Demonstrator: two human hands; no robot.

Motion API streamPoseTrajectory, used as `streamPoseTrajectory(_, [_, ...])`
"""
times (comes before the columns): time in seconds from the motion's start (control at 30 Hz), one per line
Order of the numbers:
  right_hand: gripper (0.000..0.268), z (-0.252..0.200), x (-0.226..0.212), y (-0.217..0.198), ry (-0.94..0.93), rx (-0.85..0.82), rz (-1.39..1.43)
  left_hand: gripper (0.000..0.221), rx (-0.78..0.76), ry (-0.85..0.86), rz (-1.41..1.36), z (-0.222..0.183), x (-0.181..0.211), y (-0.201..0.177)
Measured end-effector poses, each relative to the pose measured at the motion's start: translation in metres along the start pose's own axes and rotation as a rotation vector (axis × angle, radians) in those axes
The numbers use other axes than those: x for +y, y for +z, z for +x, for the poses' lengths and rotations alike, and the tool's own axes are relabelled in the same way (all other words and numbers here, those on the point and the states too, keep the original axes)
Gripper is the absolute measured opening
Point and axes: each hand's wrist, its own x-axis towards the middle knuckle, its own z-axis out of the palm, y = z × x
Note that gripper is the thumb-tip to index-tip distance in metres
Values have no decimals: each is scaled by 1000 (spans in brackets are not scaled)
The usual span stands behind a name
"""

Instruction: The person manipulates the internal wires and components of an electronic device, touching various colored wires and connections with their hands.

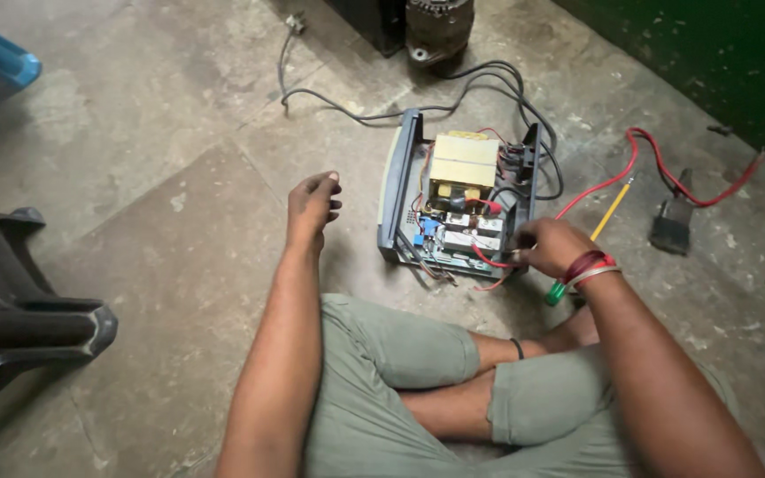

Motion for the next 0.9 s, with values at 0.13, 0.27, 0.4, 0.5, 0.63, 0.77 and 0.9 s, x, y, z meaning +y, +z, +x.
streamPoseTrajectory(0.13, [30, -5, -8, 1, -80, -57, -83, 36, -341, 218, 271, -18, -4, 21])
streamPoseTrajectory(0.27, [29, -11, -20, -6, -85, 138, -57, 29, -554, 453, 686, -85, -6, 79])
streamPoseTrajectory(0.4, [27, -17, -33, -5, -137, 309, 6, 20, -703, 571, 1142, -135, -32, 123])
streamPoseTrajectory(0.5, [27, -16, -37, -5, -169, 310, 13, 16, -738, 682, 1335, -130, -60, 127])
streamPoseTrajectory(0.63, [27, -12, -36, -7, -110, 281, 9, 22, -934, 473, 1440, -103, -70, 130])
streamPoseTrajectory(0.77, [26, -11, -32, -9, -95, 261, -12, 24, -888, 492, 1378, -93, -73, 123])
streamPoseTrajectory(0.9, [25, -9, -31, -5, -70, 213, -20, 17, -753, 470, 1323, -86, -63, 112])
